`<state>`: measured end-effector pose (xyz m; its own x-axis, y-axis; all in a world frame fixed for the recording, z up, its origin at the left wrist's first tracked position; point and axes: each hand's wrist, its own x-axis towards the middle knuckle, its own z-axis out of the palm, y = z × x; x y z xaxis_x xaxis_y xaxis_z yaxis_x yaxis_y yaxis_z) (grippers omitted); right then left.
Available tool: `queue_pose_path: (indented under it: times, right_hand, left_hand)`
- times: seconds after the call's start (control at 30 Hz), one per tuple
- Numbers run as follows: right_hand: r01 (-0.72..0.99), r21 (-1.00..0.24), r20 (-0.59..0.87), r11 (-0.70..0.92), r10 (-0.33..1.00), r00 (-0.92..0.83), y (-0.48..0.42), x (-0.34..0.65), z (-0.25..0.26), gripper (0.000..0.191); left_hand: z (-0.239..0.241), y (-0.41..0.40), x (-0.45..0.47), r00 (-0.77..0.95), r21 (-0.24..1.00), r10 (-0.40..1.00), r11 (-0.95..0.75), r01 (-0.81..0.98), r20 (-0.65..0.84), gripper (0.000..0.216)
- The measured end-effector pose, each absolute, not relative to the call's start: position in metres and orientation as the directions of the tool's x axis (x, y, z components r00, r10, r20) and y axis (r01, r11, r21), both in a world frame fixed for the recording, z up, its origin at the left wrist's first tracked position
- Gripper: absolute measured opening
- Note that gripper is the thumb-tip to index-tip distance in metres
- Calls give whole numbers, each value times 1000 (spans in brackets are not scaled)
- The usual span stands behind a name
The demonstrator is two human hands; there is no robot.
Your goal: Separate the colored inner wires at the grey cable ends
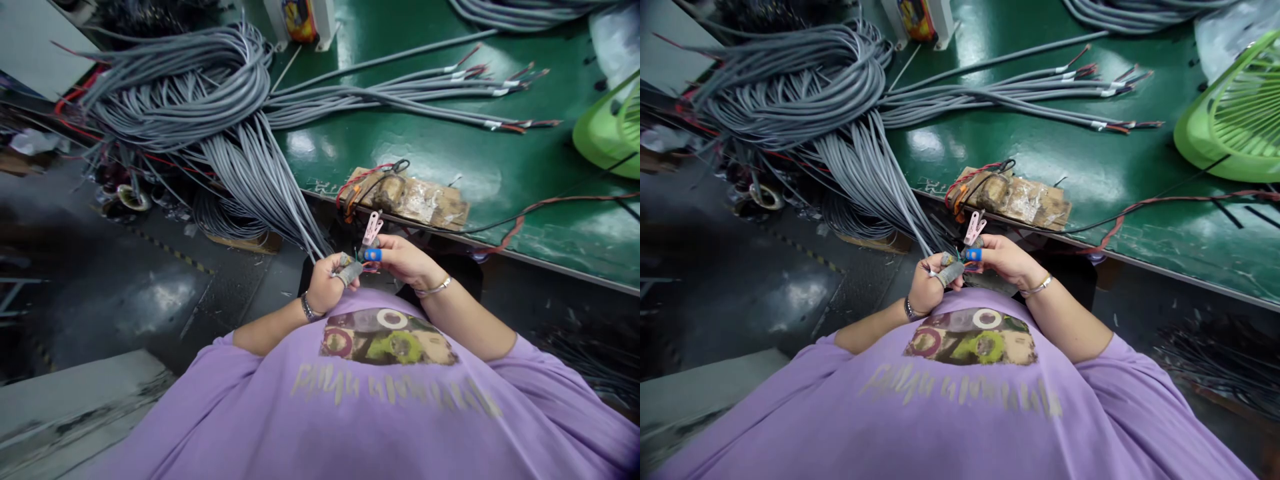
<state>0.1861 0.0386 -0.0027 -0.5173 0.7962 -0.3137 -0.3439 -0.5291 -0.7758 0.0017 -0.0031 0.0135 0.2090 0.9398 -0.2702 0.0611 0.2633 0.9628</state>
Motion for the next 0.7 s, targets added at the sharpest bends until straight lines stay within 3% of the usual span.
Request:
queue_pose_path:
  times: [0.17, 0.27, 0.4, 0.57, 0.7]
  right_hand:
    - [-357, -791, -336, -497, 841, -425, 35, 176, -8, 27]
    - [-415, -741, -411, -528, 845, -342, 36, 169, -9, 31]
    - [-531, -662, -482, -530, 843, -240, 44, 176, -13, 33]
    - [-475, -598, -446, -646, 760, -473, 42, 192, -15, 32]
    - [-343, -731, -374, -590, 767, -522, 35, 186, -11, 34]
  left_hand:
    - [14, 5, 0, 300, 943, 896, 327, 55, -328, 39]
    - [15, 8, -1, 378, 930, 852, 356, 88, -362, 39]
    - [13, 5, -4, 348, 935, 869, 345, 86, -353, 39]
    - [4, 2, -7, 246, 939, 908, 340, 41, -340, 39]
    - [-1, 2, -6, 224, 940, 913, 330, 83, -340, 38]
